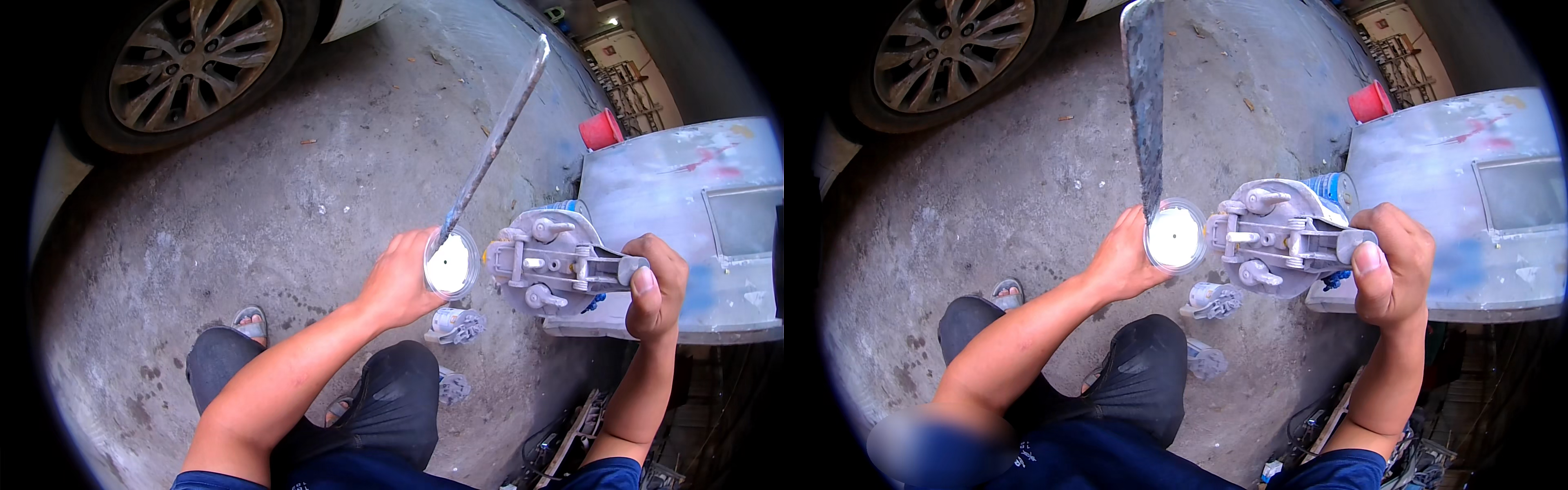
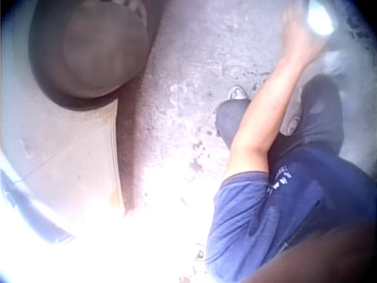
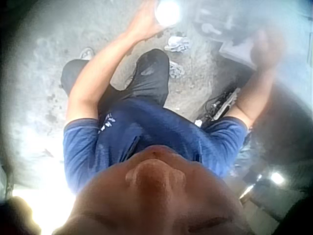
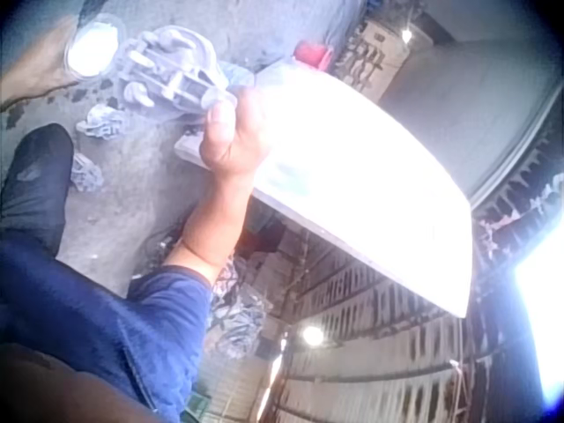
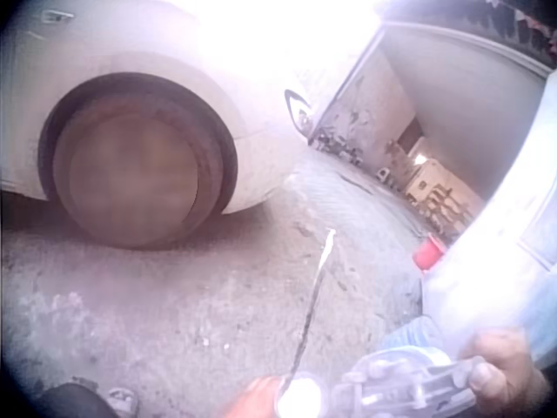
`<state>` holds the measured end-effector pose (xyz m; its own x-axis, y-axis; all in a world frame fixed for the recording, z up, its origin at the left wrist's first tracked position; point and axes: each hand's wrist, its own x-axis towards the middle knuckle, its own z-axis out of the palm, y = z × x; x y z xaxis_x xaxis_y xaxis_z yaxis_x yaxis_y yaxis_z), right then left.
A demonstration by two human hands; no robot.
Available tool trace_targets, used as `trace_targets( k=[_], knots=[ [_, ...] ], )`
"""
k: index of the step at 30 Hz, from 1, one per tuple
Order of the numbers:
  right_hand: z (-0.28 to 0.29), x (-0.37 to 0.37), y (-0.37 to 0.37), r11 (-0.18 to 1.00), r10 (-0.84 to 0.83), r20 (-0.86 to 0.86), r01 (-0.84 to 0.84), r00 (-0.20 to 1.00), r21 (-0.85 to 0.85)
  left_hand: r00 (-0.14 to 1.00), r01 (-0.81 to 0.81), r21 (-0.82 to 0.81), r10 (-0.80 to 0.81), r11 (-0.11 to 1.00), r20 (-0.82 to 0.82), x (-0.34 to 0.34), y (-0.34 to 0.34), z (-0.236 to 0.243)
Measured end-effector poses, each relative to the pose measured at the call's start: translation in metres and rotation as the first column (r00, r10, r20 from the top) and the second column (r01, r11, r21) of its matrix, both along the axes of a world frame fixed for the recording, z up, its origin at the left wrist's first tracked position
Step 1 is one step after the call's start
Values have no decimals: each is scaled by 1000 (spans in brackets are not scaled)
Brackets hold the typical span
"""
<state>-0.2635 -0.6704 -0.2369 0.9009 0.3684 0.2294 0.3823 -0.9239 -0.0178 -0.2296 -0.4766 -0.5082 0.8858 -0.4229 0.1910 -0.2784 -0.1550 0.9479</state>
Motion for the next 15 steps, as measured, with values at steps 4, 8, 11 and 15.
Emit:
trace_targets(
  k=[4,8,11,15],
  knots=[
    [-1,1,-3,1000,22,10,-21,1000,-15,1000,-5,-7,5,1000,11,-1,0,0],
    [0,5,-3,991,91,11,-89,996,-102,999,-18,-13,19,1000,38,-1,-2,-3],
    [1,6,3,979,130,-1,-129,991,-160,999,-19,-10,19,1000,32,-1,-3,-2],
    [0,5,6,980,95,-1,-93,995,-178,999,-16,-18,16,1000,28,-2,-4,-2]
  ],
)
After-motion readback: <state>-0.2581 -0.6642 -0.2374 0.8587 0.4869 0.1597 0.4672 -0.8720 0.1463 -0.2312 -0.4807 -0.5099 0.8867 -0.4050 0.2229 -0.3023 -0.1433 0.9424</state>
